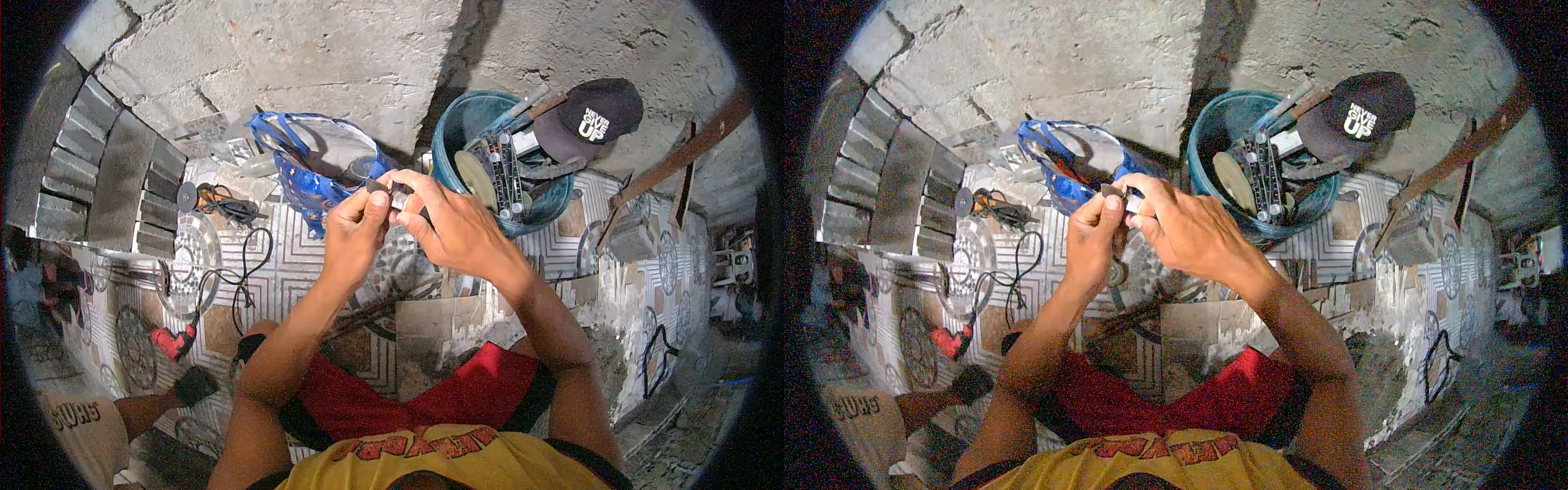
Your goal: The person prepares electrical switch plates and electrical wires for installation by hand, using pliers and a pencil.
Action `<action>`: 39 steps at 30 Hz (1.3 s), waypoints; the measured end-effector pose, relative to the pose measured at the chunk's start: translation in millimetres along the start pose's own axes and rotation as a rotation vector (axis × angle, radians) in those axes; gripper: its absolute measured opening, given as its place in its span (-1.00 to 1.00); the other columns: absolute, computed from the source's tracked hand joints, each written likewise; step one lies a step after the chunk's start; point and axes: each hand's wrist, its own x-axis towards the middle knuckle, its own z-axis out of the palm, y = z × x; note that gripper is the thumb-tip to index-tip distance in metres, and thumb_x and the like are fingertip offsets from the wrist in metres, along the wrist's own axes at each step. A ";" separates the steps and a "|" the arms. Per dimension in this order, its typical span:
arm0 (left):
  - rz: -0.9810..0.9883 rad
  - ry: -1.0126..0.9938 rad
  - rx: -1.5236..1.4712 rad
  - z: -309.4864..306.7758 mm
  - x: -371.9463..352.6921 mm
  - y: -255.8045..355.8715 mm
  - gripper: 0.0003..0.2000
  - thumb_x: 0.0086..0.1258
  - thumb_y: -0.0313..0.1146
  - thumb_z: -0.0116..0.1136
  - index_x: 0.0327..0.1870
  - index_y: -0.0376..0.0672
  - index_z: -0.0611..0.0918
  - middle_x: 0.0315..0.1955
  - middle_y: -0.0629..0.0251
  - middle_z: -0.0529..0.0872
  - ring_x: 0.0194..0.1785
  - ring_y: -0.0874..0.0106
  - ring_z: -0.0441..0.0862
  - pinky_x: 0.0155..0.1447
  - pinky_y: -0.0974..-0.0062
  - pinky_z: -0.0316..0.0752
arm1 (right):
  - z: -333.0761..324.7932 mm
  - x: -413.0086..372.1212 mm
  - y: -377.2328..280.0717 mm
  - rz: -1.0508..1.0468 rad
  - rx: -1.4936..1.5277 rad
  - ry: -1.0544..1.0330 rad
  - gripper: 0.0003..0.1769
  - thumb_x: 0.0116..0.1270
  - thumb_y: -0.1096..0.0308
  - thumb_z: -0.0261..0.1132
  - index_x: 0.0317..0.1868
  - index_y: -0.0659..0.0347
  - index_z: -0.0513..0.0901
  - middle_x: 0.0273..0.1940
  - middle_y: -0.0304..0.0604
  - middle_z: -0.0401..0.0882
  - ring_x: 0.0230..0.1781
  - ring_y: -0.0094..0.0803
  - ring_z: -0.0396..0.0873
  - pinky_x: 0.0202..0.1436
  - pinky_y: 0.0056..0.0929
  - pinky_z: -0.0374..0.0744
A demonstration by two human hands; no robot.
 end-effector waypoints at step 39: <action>-0.014 0.014 0.115 -4.0 1.6 -2.0 -0.65 0.50 -0.06 0.06 -0.09 -0.21 0.66 -0.58 0.59 0.45 -0.58 0.77 0.23 -0.53 0.75 0.10 | 7.5 1.9 13.4 -0.096 -0.139 0.026 -0.55 0.37 0.28 0.14 0.25 0.05 0.33 -0.15 0.01 0.62 -0.26 0.08 0.62 -0.27 0.01 0.56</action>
